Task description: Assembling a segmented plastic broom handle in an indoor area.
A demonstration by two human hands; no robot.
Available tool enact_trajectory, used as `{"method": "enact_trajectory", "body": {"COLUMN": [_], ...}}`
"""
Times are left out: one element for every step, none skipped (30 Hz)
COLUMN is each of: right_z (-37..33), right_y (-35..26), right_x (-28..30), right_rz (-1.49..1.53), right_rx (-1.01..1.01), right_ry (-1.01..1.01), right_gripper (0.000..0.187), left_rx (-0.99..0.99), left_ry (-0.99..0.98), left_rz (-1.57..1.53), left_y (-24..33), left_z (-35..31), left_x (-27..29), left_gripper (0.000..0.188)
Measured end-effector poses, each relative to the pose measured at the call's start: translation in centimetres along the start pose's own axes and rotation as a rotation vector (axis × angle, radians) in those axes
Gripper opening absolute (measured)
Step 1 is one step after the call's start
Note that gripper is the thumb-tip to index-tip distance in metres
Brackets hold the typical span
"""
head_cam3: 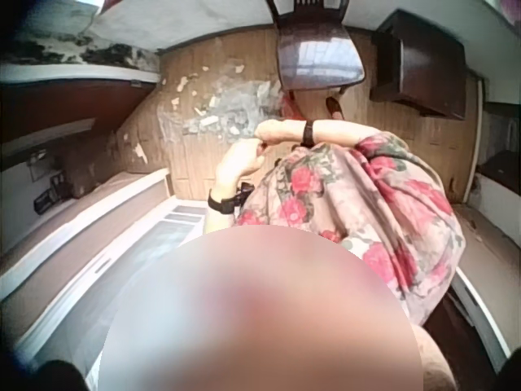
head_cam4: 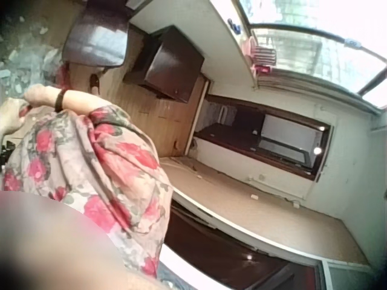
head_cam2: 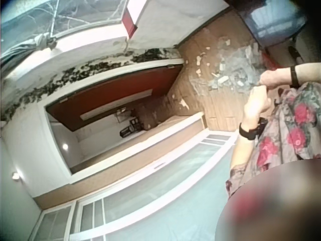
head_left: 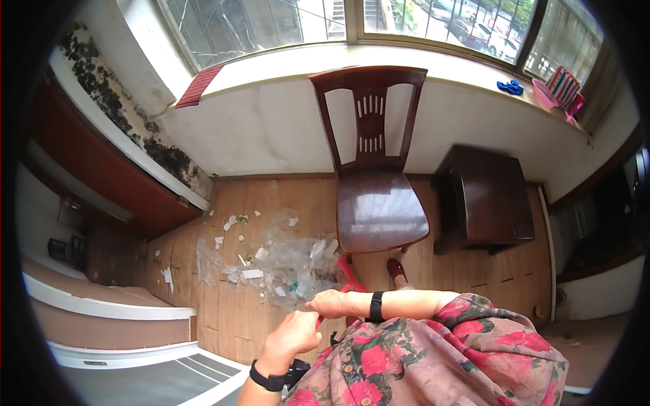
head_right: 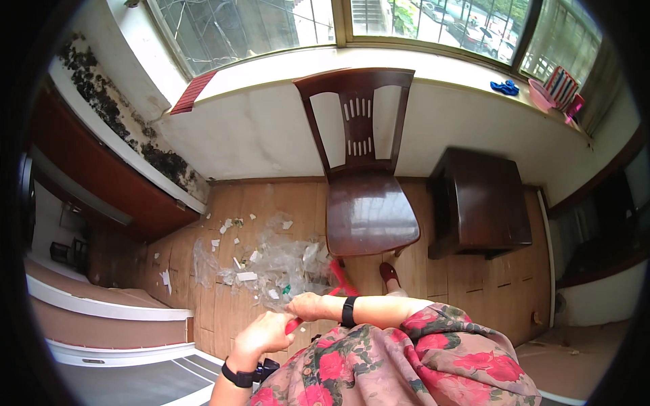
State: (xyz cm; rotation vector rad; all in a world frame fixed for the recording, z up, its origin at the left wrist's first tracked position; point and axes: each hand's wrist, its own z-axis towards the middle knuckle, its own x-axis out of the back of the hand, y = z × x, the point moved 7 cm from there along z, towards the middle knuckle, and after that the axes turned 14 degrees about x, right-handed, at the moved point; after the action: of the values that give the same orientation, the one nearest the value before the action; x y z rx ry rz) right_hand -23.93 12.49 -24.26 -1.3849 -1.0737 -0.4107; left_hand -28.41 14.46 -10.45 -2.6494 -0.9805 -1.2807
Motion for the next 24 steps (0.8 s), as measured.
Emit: {"method": "enact_trajectory", "body": {"right_z": [-0.3,-0.7,-1.2,-1.7,-2.4,-3.1,-3.9,-4.7,-5.4,-6.1,-6.7,-7.0,-7.5,-8.0,-9.2,-10.2,-11.6,-12.5,-14.2,-15.4,-16.6,-17.2,-17.0,-16.2], "right_y": [0.0,0.2,1.1,2.1,3.1,4.2,5.4,6.7,8.1,9.6,10.8,12.4,14.1,15.7,18.4,21.3,23.2,25.4,27.3,28.7,30.0,30.1,31.9,32.5], "right_x": [1.1,2.2,3.2,3.9,4.7,5.9,7.0,7.9,8.7,9.3,10.1,11.7,13.4,15.0,17.5,20.8,25.6,30.2,34.8,38.9,42.6,45.6,47.9,49.9], "right_rz": [0.05,0.102,0.128,0.129,0.175,0.219,0.246,0.251,0.359,0.472,0.481,0.434,0.389,0.343,0.2,0.055,-0.031,-0.059,-0.169,-0.323,-0.44,-0.628,-0.746,-0.762], "right_rx": [0.084,0.169,0.177,0.19,0.195,0.203,0.161,0.173,0.116,0.049,0.059,0.11,0.157,0.202,0.161,0.121,0.076,-0.099,-0.127,-0.149,-0.107,-0.021,-0.034,-0.067], "right_ry": [0.089,0.179,0.139,0.137,0.135,0.134,0.068,0.07,0.087,0.104,0.107,0.186,0.264,0.341,0.441,0.536,0.705,0.767,0.942,1.03,1.163,1.292,1.281,1.206], "right_gripper": [0.024,0.027,0.03,0.03,0.028,0.027,0.032,0.032,0.036,0.039,0.039,0.038,0.036,0.035,0.028,0.022,0.012,0.012,0.014,0.02,0.032,0.045,0.049,0.044], "left_rx": [-0.099,-0.198,-0.22,-0.207,-0.244,-0.28,-0.28,-0.218,-0.25,-0.287,-0.274,-0.361,-0.449,-0.37,-0.295,-0.216,-0.188,-0.152,-0.205,-0.186,-0.187,-0.179,-0.167,-0.152], "left_ry": [0.006,0.012,-0.085,-0.082,-0.091,-0.095,-0.19,-0.217,-0.065,0.077,0.075,0.18,0.281,0.383,0.303,0.224,0.228,0.239,0.327,0.325,0.294,0.267,0.25,0.248], "left_rz": [-0.085,-0.169,-0.139,-0.141,-0.264,-0.385,-0.561,-0.703,-0.68,-0.648,-0.643,-0.582,-0.519,-0.621,-0.732,-0.844,-0.987,-1.134,-1.17,-1.179,-1.152,-1.126,-1.108,-1.114], "left_y": [1.2,2.4,2.9,3.3,4.2,5.1,6.0,7.4,9.1,10.8,12.6,14.7,16.8,17.6,17.8,17.8,17.3,16.5,16.9,17.1,17.6,17.8,18.7,19.2], "left_z": [0.3,0.7,1.6,2.0,2.1,2.5,3.6,4.4,5.5,7.0,8.9,10.5,11.9,13.7,15.9,18.0,19.9,21.6,22.6,23.3,23.8,24.1,24.1,24.0], "left_x": [1.4,2.9,3.6,4.4,5.6,6.7,6.6,6.7,7.0,7.1,7.4,8.7,10.1,11.6,12.5,12.9,13.0,12.8,13.7,13.6,13.3,13.1,13.5,13.9], "left_gripper": [0.024,0.026,0.034,0.034,0.039,0.044,0.051,0.047,0.041,0.036,0.036,0.031,0.027,0.024,0.03,0.038,0.045,0.053,0.045,0.045,0.045,0.045,0.044,0.044]}}
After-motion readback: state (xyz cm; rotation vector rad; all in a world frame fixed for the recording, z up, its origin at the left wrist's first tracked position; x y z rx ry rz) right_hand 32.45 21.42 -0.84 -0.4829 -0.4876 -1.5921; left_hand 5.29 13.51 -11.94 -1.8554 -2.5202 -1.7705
